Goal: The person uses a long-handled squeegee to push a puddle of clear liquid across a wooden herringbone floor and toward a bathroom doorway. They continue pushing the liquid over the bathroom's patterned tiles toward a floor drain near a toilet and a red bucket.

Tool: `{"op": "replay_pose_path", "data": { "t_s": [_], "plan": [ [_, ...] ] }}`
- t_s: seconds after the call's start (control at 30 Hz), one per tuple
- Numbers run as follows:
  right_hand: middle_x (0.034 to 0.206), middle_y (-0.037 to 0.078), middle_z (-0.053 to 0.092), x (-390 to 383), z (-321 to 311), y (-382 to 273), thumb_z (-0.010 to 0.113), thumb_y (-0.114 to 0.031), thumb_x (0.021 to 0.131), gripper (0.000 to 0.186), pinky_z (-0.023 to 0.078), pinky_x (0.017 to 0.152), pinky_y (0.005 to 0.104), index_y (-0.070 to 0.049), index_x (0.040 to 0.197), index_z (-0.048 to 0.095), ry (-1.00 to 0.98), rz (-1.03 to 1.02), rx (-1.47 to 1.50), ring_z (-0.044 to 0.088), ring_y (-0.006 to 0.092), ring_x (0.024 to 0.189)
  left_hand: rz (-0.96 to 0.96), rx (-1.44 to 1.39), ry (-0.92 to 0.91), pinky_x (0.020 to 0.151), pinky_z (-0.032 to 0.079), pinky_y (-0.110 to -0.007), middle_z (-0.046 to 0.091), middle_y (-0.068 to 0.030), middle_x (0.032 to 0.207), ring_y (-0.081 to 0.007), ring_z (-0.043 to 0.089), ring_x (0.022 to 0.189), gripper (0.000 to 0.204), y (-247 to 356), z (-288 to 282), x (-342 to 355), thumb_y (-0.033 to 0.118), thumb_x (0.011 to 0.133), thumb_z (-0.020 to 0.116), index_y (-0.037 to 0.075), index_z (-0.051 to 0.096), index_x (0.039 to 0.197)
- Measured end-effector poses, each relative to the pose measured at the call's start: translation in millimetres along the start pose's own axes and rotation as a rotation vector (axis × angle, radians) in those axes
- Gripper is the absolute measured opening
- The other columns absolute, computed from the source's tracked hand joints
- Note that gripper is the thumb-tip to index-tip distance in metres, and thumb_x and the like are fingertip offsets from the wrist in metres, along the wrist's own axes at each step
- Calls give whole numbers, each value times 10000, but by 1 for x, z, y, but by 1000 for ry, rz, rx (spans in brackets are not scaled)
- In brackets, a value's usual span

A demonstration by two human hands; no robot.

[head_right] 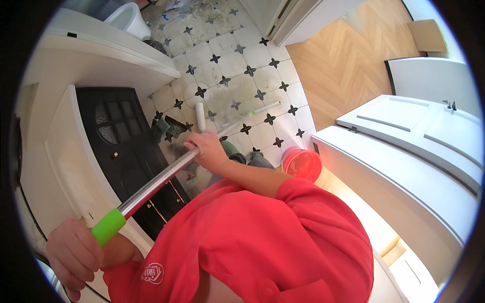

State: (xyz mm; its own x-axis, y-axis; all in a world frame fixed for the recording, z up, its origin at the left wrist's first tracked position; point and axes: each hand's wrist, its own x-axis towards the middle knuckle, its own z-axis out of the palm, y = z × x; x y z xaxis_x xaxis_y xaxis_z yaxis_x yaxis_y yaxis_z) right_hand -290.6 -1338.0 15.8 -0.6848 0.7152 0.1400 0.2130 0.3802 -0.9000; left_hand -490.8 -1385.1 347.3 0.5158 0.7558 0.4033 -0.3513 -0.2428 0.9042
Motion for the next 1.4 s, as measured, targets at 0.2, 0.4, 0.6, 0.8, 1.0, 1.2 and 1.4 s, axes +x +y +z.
{"op": "replay_pose_path", "data": {
  "t_s": [0.2,0.4,0.6,0.8,1.0,1.2,1.4],
  "plan": [
    [659,81,530,69,13,16,662,-158,829,130,405,699,409,-106,812,544,98,-124,24,513,326,669,57,181,90,542,432,-289,480,-6,567,-165,489,481,310,1,-4,23,274,855,612,112,485,623],
    [676,62,534,136,3,58,646,-155,837,121,404,790,431,-114,803,537,72,-186,91,525,298,681,52,342,189,536,439,-259,491,29,529,-121,502,467,309,-29,-13,54,279,864,602,137,506,607],
    [706,44,544,186,-9,90,589,-229,883,151,379,939,458,-130,793,519,-11,-192,56,542,275,734,37,491,597,496,442,-171,489,93,449,-34,480,386,295,-54,-5,81,257,812,650,179,505,567],
    [747,48,552,213,-50,112,639,-127,781,113,386,877,482,-139,803,529,-118,-233,130,557,290,800,-19,752,887,483,351,-239,317,73,430,-75,300,369,417,-102,21,150,265,925,484,172,338,546],
    [734,93,571,201,-102,118,656,-52,685,187,421,673,445,-111,803,524,-101,-265,172,558,349,763,-13,908,1003,587,281,-298,321,49,489,-84,315,463,403,-121,50,230,427,965,443,156,359,680],
    [734,131,582,146,-173,115,673,-145,732,184,419,617,455,-85,815,520,-166,-91,211,567,371,735,3,834,797,604,281,-287,363,51,532,-65,357,508,424,-102,47,288,486,905,559,145,363,748],
    [817,131,630,118,-306,77,684,-225,803,223,455,676,480,-108,927,540,-210,68,144,606,364,820,201,532,761,721,284,-305,300,49,620,-79,336,600,269,-74,35,354,244,903,560,142,353,764]
  ]
}}
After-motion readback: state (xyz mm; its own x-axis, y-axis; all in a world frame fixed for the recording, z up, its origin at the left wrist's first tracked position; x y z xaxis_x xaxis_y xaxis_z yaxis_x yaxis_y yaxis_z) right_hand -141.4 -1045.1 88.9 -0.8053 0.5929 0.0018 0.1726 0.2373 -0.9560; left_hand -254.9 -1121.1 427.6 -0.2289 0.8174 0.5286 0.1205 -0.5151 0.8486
